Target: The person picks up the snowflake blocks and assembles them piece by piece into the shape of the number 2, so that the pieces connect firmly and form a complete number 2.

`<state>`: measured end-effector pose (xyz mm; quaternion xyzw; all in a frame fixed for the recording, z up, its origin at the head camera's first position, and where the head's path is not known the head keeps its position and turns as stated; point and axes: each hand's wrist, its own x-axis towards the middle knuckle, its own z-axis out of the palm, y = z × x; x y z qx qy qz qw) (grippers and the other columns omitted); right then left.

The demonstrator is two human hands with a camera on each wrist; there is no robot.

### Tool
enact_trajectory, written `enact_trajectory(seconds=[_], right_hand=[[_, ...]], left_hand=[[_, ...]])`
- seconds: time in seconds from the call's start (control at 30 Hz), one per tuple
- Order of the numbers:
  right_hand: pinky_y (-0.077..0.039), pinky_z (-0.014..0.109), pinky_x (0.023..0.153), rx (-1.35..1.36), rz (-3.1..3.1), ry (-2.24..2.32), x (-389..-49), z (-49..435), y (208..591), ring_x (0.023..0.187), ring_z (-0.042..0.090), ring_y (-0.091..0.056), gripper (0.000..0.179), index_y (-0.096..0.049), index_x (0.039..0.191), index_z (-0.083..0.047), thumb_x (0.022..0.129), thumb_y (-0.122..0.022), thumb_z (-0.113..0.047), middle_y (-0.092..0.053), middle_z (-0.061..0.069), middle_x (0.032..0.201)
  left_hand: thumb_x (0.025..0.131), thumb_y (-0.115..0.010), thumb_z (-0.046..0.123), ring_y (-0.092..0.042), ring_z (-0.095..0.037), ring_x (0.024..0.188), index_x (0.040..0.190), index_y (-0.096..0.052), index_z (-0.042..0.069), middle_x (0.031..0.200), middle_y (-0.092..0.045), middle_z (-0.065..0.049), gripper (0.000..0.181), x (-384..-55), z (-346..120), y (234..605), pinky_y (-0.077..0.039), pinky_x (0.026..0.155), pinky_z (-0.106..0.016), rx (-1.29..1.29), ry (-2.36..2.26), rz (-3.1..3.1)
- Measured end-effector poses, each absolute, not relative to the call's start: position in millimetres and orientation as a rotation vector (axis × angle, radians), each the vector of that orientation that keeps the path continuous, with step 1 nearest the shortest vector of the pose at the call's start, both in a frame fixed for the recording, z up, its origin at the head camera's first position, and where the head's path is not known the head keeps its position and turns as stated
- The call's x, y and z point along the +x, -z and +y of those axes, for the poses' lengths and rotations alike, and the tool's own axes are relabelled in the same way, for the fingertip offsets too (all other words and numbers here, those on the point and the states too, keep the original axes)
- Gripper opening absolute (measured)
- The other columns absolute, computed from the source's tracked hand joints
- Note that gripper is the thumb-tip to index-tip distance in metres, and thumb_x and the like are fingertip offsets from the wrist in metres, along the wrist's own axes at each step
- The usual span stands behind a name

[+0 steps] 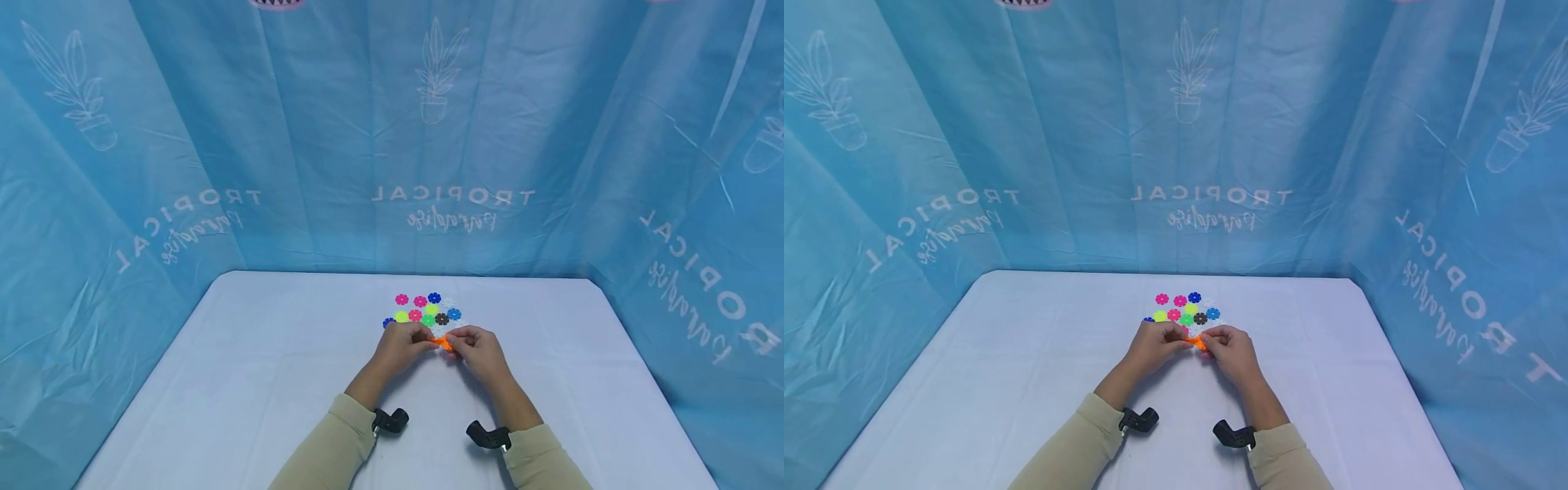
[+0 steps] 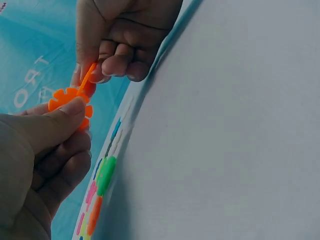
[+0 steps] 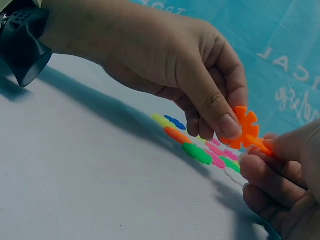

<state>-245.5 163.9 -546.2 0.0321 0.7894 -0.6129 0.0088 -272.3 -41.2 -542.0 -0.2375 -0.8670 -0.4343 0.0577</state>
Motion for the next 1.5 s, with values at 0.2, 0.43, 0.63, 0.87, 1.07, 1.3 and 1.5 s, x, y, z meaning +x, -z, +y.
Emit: enact_trajectory(seconds=[0.2, 0.43, 0.63, 0.87, 1.07, 1.3, 1.5], right_hand=[[-0.061, 0.027, 0.075, 0.108, 2.42, 1.938, -245.3, 162.5, 545.6, 0.076, 0.026, -0.073, 0.014, -0.075, 0.109, 0.0, 0.101, -0.075, -0.012, -0.075, 0.01, 0.088], [-0.061, 0.027, 0.075, 0.152, 2.33, 1.995, -245.2, 163.8, 547.5, 0.076, 0.027, -0.073, 0.017, -0.075, 0.109, -0.001, 0.101, -0.076, -0.016, -0.074, 0.014, 0.09], [-0.058, 0.025, 0.07, 0.081, 2.324, 2.006, -244.3, 164.1, 548.7, 0.075, 0.027, -0.073, 0.017, -0.075, 0.107, 0.0, 0.1, -0.077, -0.016, -0.073, 0.014, 0.087], [-0.059, 0.027, 0.074, 0.07, 2.341, 1.971, -244.9, 164.5, 548.7, 0.076, 0.028, -0.073, 0.018, -0.076, 0.108, -0.002, 0.1, -0.076, -0.018, -0.074, 0.012, 0.088], [-0.059, 0.025, 0.079, 0.054, 2.363, 1.962, -245.3, 163.9, 547.8, 0.078, 0.028, -0.074, 0.023, -0.075, 0.112, -0.002, 0.101, -0.076, -0.022, -0.074, 0.011, 0.09], [-0.059, 0.026, 0.078, 0.003, 2.38, 1.955, -243.6, 160.1, 547.0, 0.08, 0.026, -0.072, 0.021, -0.076, 0.113, -0.004, 0.101, -0.075, -0.022, -0.075, 0.009, 0.089], [-0.056, 0.027, 0.07, -0.015, 2.406, 1.898, -241.9, 154.9, 544.2, 0.08, 0.025, -0.068, 0.028, -0.074, 0.117, -0.007, 0.101, -0.076, -0.03, -0.075, 0.006, 0.089]], left_hand=[[0.086, -0.089, 0.011, -0.066, -0.002, 0.079, 0.097, -0.082, 0.01, 0.088, -0.076, 0.007, 0.013, -270.9, -42.9, 545.3, -0.056, 0.078, -0.019, -0.754, 1.311, -2.587], [0.084, -0.09, 0.009, -0.067, -0.002, 0.078, 0.096, -0.081, 0.008, 0.086, -0.076, 0.007, 0.015, -269.4, -43.1, 546.0, -0.057, 0.078, -0.019, -0.773, 1.347, -2.529], [0.085, -0.09, 0.008, -0.068, -0.002, 0.08, 0.094, -0.081, 0.01, 0.087, -0.076, 0.007, 0.012, -268.7, -44.1, 547.5, -0.056, 0.077, -0.017, -0.831, 1.299, -2.512], [0.086, -0.089, 0.009, -0.071, -0.003, 0.087, 0.101, -0.082, 0.007, 0.095, -0.078, 0.004, 0.016, -268.7, -46.7, 543.0, -0.056, 0.082, -0.018, -0.866, 1.289, -2.528], [0.091, -0.087, 0.021, -0.069, -0.003, 0.092, 0.113, -0.081, 0.011, 0.102, -0.077, 0.006, 0.025, -268.2, -47.4, 538.3, -0.056, 0.086, -0.02, -0.899, 1.335, -2.579], [0.09, -0.088, 0.032, -0.067, -0.007, 0.098, 0.119, -0.079, 0.012, 0.112, -0.075, 0.007, 0.037, -266.2, -43.2, 540.0, -0.056, 0.087, -0.022, -0.928, 1.394, -2.57], [0.089, -0.088, 0.032, -0.068, -0.011, 0.109, 0.123, -0.079, 0.011, 0.119, -0.075, 0.003, 0.041, -265.4, -40.5, 540.2, -0.053, 0.094, -0.023, -0.897, 1.361, -2.595]])
